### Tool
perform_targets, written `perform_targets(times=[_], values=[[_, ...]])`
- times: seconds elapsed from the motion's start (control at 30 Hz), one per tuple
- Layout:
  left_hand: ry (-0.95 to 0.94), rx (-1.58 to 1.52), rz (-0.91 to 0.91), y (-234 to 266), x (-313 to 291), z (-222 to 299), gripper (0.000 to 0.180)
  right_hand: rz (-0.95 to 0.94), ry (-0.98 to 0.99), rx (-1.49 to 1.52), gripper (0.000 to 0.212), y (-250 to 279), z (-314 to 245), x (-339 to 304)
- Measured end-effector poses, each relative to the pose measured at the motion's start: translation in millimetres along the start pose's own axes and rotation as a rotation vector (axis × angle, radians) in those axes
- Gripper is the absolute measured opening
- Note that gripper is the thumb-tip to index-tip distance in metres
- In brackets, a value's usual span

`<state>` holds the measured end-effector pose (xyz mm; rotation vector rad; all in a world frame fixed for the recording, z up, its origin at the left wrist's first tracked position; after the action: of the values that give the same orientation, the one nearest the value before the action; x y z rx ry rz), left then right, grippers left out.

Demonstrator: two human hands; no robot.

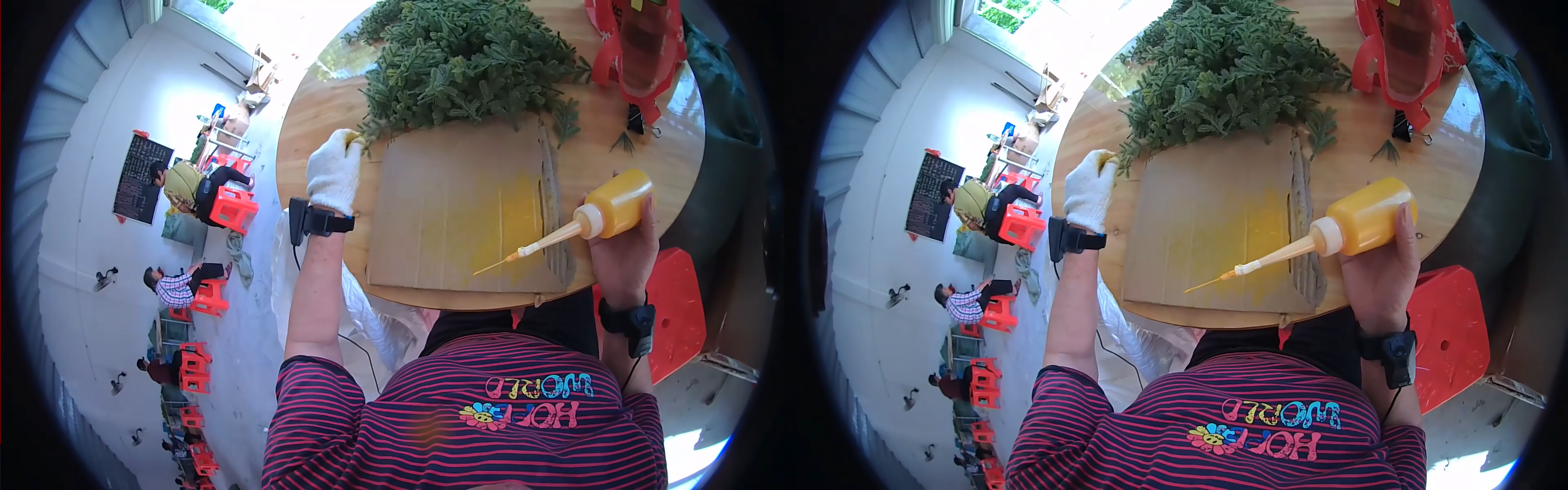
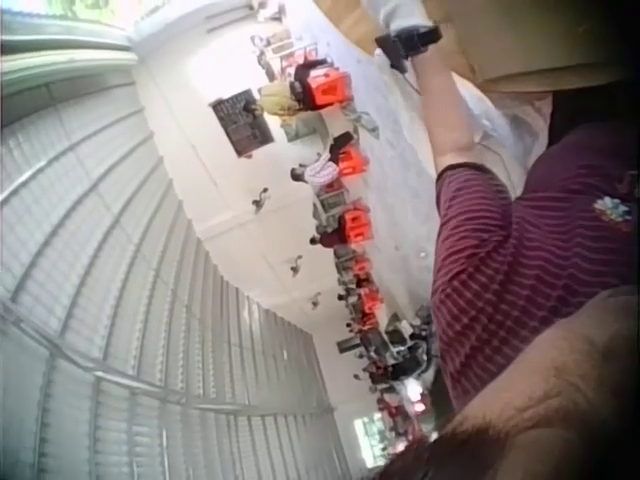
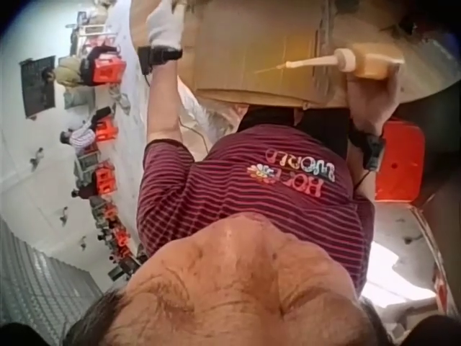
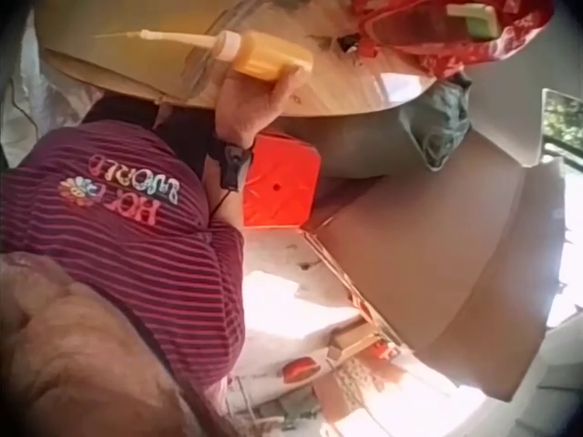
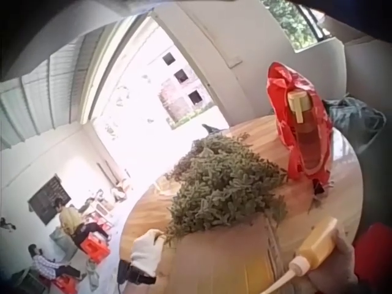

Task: The person removes a branch from a bag and applies glue to it from a squeeze bottle while holding it against a cardboard sheet. They repeat this process with several more branches, placing each one onto a pile after gluing.

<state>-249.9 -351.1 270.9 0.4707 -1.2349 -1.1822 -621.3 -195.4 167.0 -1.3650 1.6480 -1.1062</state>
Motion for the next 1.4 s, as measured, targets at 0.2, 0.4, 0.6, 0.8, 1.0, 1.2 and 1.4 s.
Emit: perform_targets(times=[0.2,0.4,0.6,0.8,1.0,1.2,1.4], values=[[0.221,-0.584,0.039,35,-31,20,0.017,-0.015,-0.002,-0.002,0.045,2,0,-2],[0.314,-1.142,-0.057,15,-54,76,0.014,-0.033,0.045,0.024,0.044,-1,-2,-3],[0.319,-1.007,-0.435,-36,-73,122,0.016,-0.015,0.073,0.073,0.043,1,-4,-5],[-0.242,-0.523,-0.263,-26,-78,118,0.023,0.009,0.103,0.070,0.042,3,-6,-4],[-0.293,-0.286,-0.211,-12,-75,122,0.027,0.020,0.108,0.086,0.041,4,-7,-6],[-0.257,-0.262,-0.208,-6,-68,118,0.032,0.007,0.107,0.082,0.040,3,-7,-6],[-0.328,0.014,-0.304,-3,-73,121,0.039,0.004,0.111,0.079,0.040,2,-7,-6]])
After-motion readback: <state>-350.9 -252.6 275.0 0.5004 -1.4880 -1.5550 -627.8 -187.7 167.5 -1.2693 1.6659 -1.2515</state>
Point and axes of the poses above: each hand's wrist, its own x-axis towards the middle knuckle, its own y-axis out of the back of the hand, z = x × y, the point moved 5 cm from there along x, towards the middle knuckle, and after that the axes turned 12 degrees about -x, right-handed, at the moved point
